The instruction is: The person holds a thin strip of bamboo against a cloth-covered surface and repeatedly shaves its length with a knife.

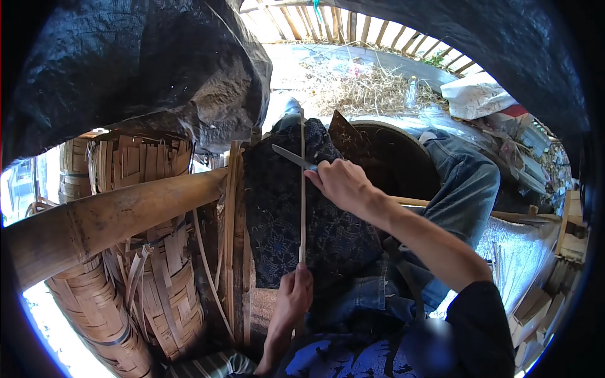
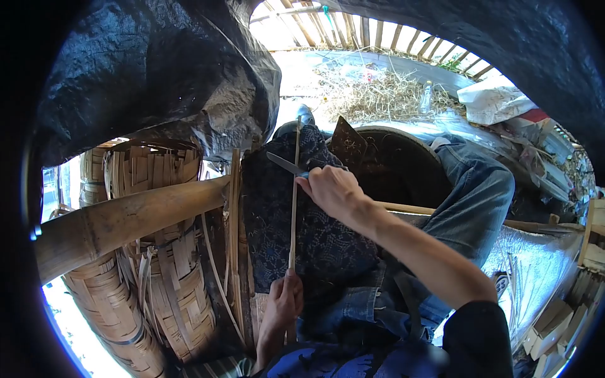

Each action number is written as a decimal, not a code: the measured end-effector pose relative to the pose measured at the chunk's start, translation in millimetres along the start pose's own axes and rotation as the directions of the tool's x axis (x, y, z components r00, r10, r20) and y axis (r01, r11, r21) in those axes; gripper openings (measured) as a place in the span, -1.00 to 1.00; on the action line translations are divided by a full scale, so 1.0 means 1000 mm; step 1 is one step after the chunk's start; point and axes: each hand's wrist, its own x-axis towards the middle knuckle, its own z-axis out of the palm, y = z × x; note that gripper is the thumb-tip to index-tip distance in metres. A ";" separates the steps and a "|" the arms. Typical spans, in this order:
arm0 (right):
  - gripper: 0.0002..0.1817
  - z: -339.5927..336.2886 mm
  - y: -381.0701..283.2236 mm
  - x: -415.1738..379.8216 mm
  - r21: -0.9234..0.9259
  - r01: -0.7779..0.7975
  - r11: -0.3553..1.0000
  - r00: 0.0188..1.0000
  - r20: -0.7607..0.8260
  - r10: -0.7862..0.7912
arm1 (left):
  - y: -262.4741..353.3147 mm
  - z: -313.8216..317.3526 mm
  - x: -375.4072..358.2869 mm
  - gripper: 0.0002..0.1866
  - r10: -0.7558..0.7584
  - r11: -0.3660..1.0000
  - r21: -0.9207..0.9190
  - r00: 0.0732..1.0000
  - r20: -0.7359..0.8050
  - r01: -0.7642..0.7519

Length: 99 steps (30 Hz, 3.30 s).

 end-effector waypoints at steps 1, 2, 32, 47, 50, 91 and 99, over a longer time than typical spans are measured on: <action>-0.48 -0.002 0.001 0.003 0.003 -0.005 1.000 1.000 -0.004 0.005 | -0.001 -0.004 0.001 -0.48 -0.001 1.000 0.006 1.000 0.002 0.000; -0.45 -0.006 0.002 0.005 0.059 -0.009 0.998 1.000 0.020 0.008 | -0.002 -0.007 0.002 -0.49 -0.010 0.999 -0.049 1.000 0.015 0.011; -0.41 -0.012 0.038 0.037 0.041 -0.032 0.999 0.953 0.301 0.019 | 0.005 -0.016 -0.038 -0.74 -0.067 0.951 -0.299 0.996 0.055 0.080; -0.49 -0.020 0.017 -0.023 0.285 0.000 0.958 0.997 0.076 -0.022 | 0.012 -0.021 0.027 -0.73 0.084 0.499 -0.785 0.882 0.464 0.366; -0.47 -0.015 0.014 -0.031 0.197 0.071 0.978 0.997 -0.009 -0.071 | 0.007 -0.022 0.027 -0.74 0.119 0.367 -0.830 0.864 0.490 0.421; -0.58 -0.032 -0.035 -0.072 -0.006 0.072 0.997 0.983 0.168 -0.070 | 0.027 0.006 0.031 -0.80 0.326 0.929 0.234 0.933 -0.151 -0.287; -0.57 -0.019 -0.029 -0.072 -0.056 0.078 0.995 0.992 0.102 -0.072 | 0.019 0.011 0.032 -0.86 0.481 0.828 0.418 0.857 -0.184 -0.374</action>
